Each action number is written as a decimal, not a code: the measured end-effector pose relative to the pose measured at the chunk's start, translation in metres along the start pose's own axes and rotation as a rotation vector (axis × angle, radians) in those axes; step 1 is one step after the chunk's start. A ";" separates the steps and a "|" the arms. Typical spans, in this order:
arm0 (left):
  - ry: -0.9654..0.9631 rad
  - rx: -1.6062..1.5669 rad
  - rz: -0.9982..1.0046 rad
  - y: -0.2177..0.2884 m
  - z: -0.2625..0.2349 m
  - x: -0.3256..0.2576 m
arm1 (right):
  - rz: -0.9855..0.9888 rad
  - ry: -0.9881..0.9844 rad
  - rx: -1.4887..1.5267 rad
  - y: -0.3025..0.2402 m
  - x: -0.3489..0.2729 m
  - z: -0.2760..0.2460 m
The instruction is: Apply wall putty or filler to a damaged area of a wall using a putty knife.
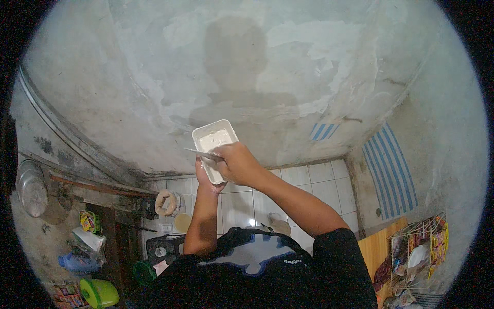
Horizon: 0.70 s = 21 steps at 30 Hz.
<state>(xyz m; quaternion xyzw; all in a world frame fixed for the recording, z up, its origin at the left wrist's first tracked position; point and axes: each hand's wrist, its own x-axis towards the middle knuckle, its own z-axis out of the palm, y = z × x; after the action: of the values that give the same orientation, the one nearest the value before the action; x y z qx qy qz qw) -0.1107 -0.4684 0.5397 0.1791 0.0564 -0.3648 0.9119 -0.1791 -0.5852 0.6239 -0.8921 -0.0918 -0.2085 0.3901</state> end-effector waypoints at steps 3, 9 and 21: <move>-0.114 -0.056 -0.004 0.003 -0.016 0.008 | -0.005 -0.097 -0.002 -0.005 -0.007 -0.012; -0.271 -0.103 -0.021 -0.001 0.002 0.011 | 0.058 0.073 -0.086 0.006 0.017 -0.032; -0.148 -0.024 0.047 0.003 -0.006 0.011 | 0.170 -0.005 -0.212 0.000 -0.018 -0.002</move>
<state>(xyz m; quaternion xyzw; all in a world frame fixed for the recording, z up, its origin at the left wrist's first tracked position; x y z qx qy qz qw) -0.1002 -0.4712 0.5323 0.1422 -0.0110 -0.3551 0.9239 -0.1958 -0.5864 0.6177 -0.9335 0.0057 -0.1810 0.3095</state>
